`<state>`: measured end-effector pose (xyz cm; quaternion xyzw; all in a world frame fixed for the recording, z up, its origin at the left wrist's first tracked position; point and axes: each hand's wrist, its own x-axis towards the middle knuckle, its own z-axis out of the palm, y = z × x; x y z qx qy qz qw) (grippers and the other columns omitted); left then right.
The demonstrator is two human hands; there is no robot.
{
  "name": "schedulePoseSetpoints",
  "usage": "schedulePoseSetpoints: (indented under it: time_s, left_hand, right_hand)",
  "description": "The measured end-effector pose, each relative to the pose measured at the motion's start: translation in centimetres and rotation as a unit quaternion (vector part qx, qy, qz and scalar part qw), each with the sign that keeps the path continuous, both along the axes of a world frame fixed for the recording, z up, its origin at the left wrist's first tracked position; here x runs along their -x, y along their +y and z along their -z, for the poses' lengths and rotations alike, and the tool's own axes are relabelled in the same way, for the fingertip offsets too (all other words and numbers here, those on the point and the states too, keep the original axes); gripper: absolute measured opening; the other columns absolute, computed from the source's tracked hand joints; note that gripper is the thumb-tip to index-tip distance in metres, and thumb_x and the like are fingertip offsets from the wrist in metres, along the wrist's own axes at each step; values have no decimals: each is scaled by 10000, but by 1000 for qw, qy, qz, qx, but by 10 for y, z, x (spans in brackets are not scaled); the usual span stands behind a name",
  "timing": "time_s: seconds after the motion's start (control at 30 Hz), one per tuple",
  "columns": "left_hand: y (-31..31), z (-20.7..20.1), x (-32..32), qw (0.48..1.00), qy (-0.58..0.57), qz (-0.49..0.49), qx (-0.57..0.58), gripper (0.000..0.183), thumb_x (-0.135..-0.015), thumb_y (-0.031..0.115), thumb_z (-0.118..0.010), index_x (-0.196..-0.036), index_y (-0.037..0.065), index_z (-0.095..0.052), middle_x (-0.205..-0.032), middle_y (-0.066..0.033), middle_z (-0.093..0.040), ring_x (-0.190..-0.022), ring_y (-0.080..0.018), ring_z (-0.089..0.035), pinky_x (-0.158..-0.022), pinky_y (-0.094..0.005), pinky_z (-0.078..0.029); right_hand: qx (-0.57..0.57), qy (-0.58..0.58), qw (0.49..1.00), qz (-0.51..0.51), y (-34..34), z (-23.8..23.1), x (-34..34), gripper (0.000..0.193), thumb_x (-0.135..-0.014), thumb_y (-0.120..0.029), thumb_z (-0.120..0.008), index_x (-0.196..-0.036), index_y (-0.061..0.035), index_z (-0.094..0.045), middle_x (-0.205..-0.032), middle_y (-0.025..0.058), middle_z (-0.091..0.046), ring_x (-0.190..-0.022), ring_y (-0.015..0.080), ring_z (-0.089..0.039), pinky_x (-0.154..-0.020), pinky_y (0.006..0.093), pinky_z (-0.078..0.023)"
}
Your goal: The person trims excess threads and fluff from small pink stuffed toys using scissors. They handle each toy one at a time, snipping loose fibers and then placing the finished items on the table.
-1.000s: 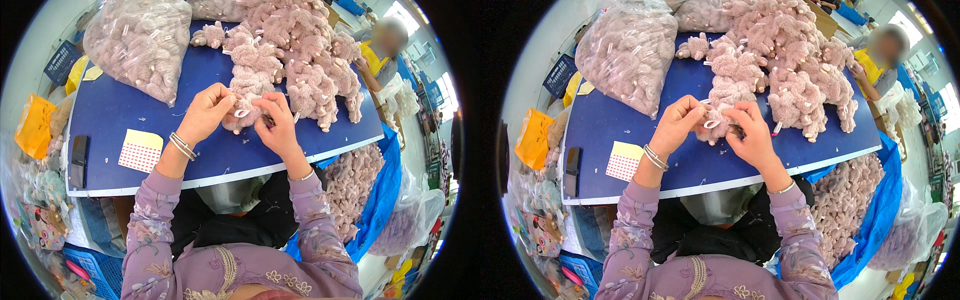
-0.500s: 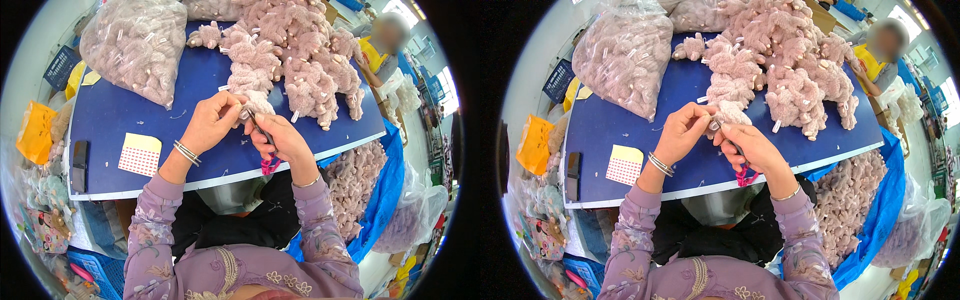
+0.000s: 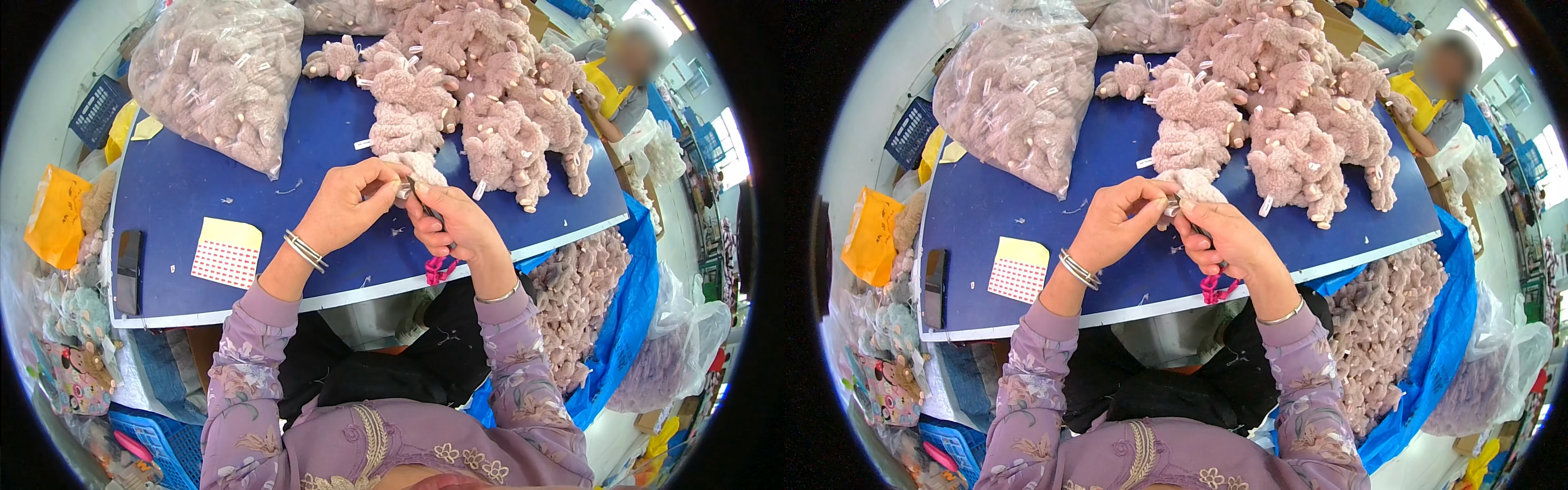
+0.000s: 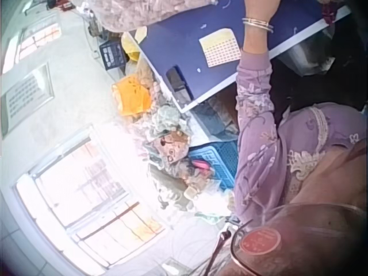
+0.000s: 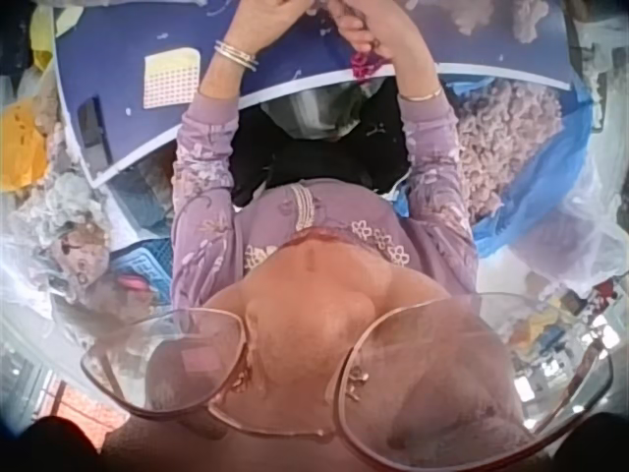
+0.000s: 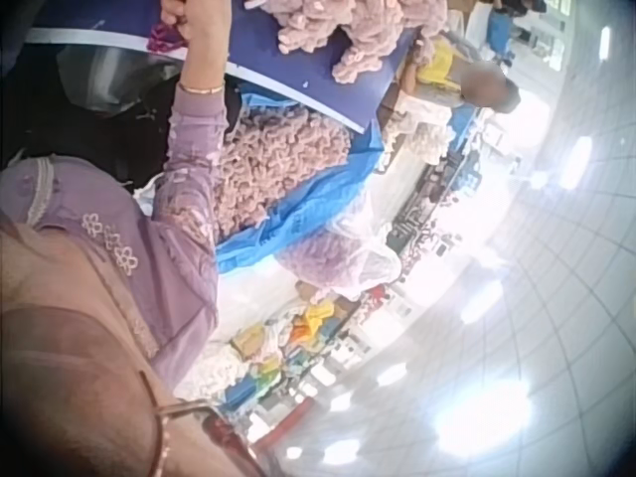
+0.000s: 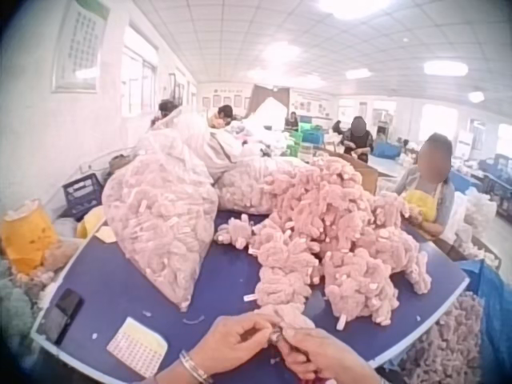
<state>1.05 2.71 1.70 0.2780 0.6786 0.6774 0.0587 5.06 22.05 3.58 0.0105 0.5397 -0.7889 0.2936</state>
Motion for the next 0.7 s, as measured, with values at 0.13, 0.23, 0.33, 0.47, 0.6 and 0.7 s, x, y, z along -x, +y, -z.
schedulePoseSetpoints:
  time_s: [0.13,0.23,0.33,0.47,0.6,0.7]
  left_hand:
    - [-2,-5,1,999,-15,1,31,107,-918,68,-558,-896,-33,-587,-1037,-90,-666,-787,-65,-594,-693,-226,-511]
    - [-5,-8,1,998,-53,-4,20,117,-935,91,-553,-899,-17,-582,-1043,-84,-666,-832,-72,-604,-726,-230,-524]
    - [-5,-3,3,997,-77,11,-7,130,-953,120,-528,-899,9,-570,-1042,-106,-670,-831,-126,-649,-723,-260,-541]
    - [-16,-13,5,967,-189,102,-140,184,-955,173,-534,-859,16,-543,-978,-183,-681,-855,-247,-694,-703,-309,-553]
    - [-38,-41,-1,897,-87,432,-33,200,-855,174,-663,-855,-23,-699,-852,-172,-697,-680,-196,-669,-624,-286,-534]
    - [-27,-44,-7,932,-163,209,246,131,-793,162,-734,-825,37,-713,-723,-30,-681,-567,-49,-566,-536,-221,-471]
  right_hand:
    - [53,164,983,69,16,3,2,364,-992,-360,-448,-831,-42,-522,-590,-26,-399,-416,46,-330,-378,211,-289]
    - [-210,344,901,162,27,-9,2,248,-869,-189,-627,-1034,-20,-551,-831,11,-542,-526,54,-416,-474,190,-328]
    - [-426,495,745,134,17,4,7,415,-760,-78,-695,-1149,-34,-557,-986,40,-594,-721,119,-552,-660,256,-448]
    - [-386,424,805,154,23,21,16,341,-790,-102,-670,-1105,-3,-581,-834,96,-632,-695,129,-594,-645,279,-485]
    - [-229,269,910,216,40,20,21,221,-874,-129,-613,-1035,23,-614,-790,6,-609,-632,44,-529,-551,211,-425]
    - [-114,162,956,216,37,14,19,231,-899,-137,-598,-1064,25,-607,-847,25,-629,-700,50,-555,-601,212,-447]
